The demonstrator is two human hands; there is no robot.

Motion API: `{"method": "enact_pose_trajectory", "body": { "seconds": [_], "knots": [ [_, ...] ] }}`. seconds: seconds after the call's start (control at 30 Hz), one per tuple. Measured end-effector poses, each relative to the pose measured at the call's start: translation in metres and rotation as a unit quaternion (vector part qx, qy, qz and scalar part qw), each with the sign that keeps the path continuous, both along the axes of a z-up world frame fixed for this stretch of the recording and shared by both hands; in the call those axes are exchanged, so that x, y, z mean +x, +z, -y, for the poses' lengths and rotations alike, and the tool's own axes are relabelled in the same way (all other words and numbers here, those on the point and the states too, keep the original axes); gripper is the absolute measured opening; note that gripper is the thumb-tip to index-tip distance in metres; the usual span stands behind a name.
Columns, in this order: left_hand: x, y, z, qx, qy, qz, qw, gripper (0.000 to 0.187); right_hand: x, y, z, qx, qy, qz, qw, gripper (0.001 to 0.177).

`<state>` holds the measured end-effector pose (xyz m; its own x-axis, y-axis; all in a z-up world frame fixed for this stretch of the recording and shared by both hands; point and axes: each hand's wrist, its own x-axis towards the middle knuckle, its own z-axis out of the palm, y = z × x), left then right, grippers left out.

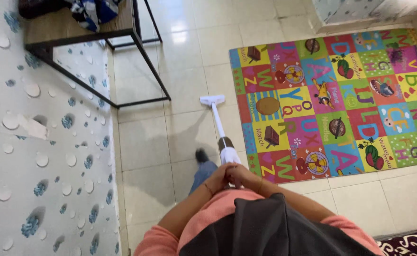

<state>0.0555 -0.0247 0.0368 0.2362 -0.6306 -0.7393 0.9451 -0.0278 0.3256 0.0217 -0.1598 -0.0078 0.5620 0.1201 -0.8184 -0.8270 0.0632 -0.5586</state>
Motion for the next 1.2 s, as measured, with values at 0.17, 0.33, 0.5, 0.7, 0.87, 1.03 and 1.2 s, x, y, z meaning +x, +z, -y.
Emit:
{"method": "enact_pose_trajectory", "body": {
  "seconds": [0.17, 0.33, 0.5, 0.7, 0.87, 1.03, 1.2],
  "knots": [
    [0.061, -0.022, 0.022, -0.071, 0.084, 0.035, 0.993, 0.032, 0.066, -0.022, 0.019, 0.077, -0.072, 0.039, 0.994, 0.02],
    [0.142, -0.024, 0.047, -0.034, 0.089, 0.04, 0.995, 0.028, 0.15, 0.014, 0.042, 0.023, -0.029, 0.02, 0.999, 0.02],
    [0.244, 0.008, 0.06, -0.04, 0.069, 0.051, 0.996, 0.031, 0.247, 0.041, 0.054, 0.068, -0.027, 0.037, 0.997, 0.017],
    [0.386, -0.004, 0.076, 0.007, 0.051, 0.057, 0.997, 0.033, 0.379, 0.046, 0.067, 0.105, -0.021, 0.117, 0.987, 0.022],
    [0.478, -0.024, 0.092, -0.031, 0.039, 0.074, 0.996, 0.032, 0.472, 0.035, 0.078, 0.058, -0.041, 0.089, 0.993, 0.019],
    [0.562, -0.021, 0.122, 0.018, 0.045, 0.06, 0.997, 0.03, 0.555, 0.028, 0.106, 0.103, -0.064, 0.096, 0.988, 0.013],
    [0.648, -0.034, 0.146, 0.017, 0.036, 0.067, 0.997, 0.036, 0.64, 0.041, 0.135, 0.08, -0.041, 0.095, 0.991, 0.021]
  ]
}}
